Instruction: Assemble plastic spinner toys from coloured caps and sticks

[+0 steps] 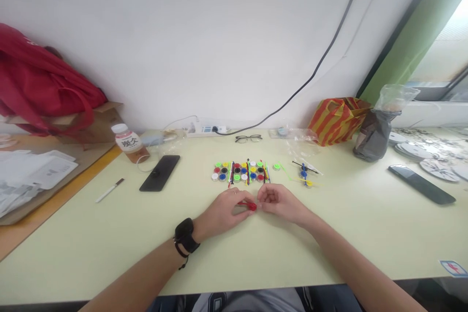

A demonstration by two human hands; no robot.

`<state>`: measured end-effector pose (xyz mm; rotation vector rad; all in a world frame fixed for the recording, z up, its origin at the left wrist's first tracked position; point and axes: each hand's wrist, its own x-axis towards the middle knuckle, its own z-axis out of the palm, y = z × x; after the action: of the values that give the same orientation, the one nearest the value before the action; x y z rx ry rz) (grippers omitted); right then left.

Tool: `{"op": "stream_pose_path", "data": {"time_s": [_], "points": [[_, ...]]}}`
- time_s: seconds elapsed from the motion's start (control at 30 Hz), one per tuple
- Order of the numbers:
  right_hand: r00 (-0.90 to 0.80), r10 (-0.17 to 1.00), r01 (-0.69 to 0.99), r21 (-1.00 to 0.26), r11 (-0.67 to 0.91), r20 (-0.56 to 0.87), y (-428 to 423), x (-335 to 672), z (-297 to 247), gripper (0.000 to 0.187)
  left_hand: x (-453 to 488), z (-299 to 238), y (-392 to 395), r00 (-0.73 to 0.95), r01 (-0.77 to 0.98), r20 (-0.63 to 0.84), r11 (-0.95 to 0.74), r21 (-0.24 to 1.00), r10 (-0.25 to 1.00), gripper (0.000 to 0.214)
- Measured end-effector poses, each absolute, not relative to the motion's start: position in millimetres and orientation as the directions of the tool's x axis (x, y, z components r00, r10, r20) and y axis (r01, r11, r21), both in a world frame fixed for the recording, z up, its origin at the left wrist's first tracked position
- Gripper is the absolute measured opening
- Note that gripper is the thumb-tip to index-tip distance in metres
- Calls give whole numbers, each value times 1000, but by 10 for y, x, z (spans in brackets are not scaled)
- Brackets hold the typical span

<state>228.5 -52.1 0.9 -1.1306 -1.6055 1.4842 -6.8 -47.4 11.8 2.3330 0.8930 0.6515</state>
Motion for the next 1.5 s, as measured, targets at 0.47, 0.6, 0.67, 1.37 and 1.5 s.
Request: {"op": "stream_pose_path", "data": {"time_s": [0.47,0.6,0.67,1.37,1.5], "points": [[-325,945,270,-955,122,29,-518,2253,-42,14,-79,75,-471,686,483,361,-767,422,631,17],[-347,936,279,-947,158,54,-529,2264,-39,15,-63,48,-499,673,500,349,-749,435,652,16],[-350,935,299,-939,169,57,-534,2271,-58,17,-56,34,-521,664,505,342,-736,452,665,14],[-67,998,-15,-1000,6,7,-713,2522,191,69,-164,67,-464,364,456,412,-546,703,835,23],[56,986,277,-951,136,157,-506,2801,343,59,-177,55,-419,335,470,425,-540,698,841,18]]}}
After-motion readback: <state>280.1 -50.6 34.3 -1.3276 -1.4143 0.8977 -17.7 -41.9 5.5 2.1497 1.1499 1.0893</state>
